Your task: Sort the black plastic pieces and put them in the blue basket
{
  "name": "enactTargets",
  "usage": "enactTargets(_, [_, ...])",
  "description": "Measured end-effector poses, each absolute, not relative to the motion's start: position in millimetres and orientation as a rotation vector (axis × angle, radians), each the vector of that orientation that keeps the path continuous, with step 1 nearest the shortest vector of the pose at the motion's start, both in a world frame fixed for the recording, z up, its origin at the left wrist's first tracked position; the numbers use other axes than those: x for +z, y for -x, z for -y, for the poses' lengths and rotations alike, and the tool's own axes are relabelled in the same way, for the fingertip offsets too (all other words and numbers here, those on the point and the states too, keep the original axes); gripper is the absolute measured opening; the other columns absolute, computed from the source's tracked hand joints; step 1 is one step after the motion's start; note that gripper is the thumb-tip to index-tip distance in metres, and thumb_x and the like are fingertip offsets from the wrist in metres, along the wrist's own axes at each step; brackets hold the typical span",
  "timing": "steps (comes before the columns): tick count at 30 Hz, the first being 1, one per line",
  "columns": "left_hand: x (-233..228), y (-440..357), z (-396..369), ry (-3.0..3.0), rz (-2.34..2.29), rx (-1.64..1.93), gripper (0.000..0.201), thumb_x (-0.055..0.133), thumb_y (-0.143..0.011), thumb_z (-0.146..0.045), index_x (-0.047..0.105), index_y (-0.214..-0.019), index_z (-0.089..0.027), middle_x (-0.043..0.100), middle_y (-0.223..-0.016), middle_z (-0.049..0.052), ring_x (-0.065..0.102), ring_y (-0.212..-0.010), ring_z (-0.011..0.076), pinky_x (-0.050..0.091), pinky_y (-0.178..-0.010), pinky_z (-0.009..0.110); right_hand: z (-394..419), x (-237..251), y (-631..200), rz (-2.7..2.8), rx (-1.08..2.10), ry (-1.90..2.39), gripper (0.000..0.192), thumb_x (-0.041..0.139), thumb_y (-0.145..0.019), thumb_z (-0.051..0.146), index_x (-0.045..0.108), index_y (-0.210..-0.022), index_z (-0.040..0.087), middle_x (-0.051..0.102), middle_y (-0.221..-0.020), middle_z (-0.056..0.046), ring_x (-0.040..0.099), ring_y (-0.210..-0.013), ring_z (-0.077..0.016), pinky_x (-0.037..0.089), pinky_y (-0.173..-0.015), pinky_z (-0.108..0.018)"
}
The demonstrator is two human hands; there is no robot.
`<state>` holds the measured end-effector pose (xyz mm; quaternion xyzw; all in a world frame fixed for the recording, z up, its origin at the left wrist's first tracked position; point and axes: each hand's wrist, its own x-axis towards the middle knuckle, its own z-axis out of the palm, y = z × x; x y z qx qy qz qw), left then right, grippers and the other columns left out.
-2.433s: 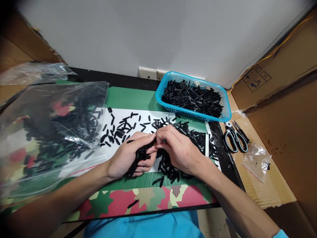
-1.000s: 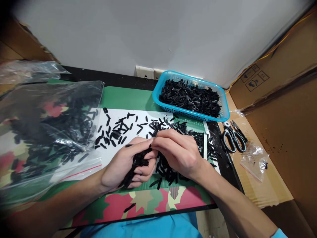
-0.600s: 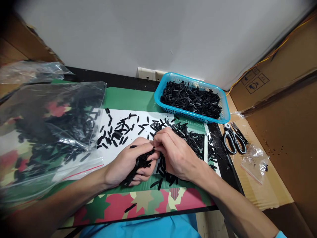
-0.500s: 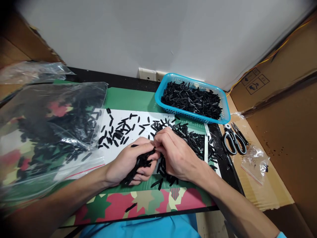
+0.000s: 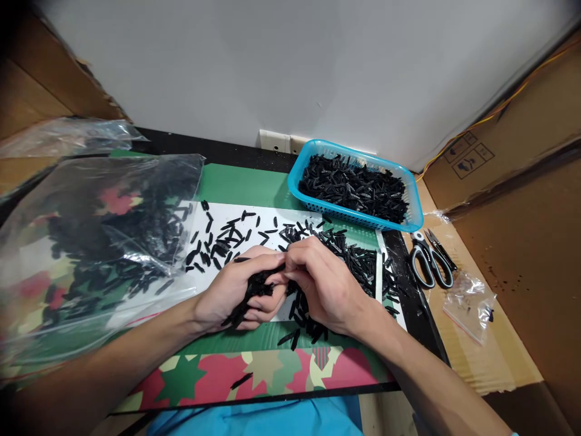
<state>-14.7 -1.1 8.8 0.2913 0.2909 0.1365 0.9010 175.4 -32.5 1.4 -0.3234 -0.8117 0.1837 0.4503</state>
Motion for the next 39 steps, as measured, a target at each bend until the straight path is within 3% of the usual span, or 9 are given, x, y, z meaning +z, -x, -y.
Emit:
enactTargets(11, [21.2,22.3,-0.1,-0.593,-0.33,0.322,0.044,0.037,-0.108,-0.042,0.047,-0.07,-0.021,0.034,-0.044,-0.007,0.027,-0.035,0.0094,0.025,-0.029,0.015,30.8,3.3,-181.2,1.857,0.412,0.811,0.018,0.058,-0.1,0.003,0.062,-0.107,0.019,0.065,-0.095,-0.006,0.063,-0.09,-0.0189,0.053,-0.081,-0.034])
enactTargets(19, [18.1,21.1,0.7,-0.604,-0.39,0.255,0.049,0.036,-0.107,-0.048,0.043,-0.066,-0.022,0.036,-0.042,-0.005,0.027,-0.034,0.0094,0.02,-0.028,0.016,33.7,7.1,-177.7,1.879,0.303,0.707,0.022,0.072,-0.092,0.0,0.069,-0.109,0.014,0.072,-0.091,-0.009,0.067,-0.083,-0.0199,0.055,-0.073,-0.035])
enactTargets(27, [13.9,17.6,4.5,-0.624,-0.467,0.182,0.052,0.039,-0.105,-0.056,0.041,-0.066,-0.022,0.036,-0.044,-0.005,0.025,-0.034,0.0075,0.018,-0.029,0.015,34.3,8.7,-177.8,1.901,0.185,0.731,0.021,0.072,-0.091,-0.002,0.073,-0.103,0.015,0.072,-0.091,-0.009,0.065,-0.078,-0.0194,0.056,-0.067,-0.035])
enactTargets(39, [13.1,18.9,4.9,-0.504,-0.603,0.095,0.048,0.044,-0.098,-0.063,0.042,-0.073,-0.023,0.035,-0.048,-0.006,0.024,-0.039,0.0079,0.018,-0.031,0.013,33.4,5.1,-181.6,1.992,0.202,0.765,0.018,0.068,-0.093,-0.002,0.073,-0.103,0.012,0.076,-0.103,-0.015,0.078,-0.101,-0.0236,0.064,-0.082,-0.033])
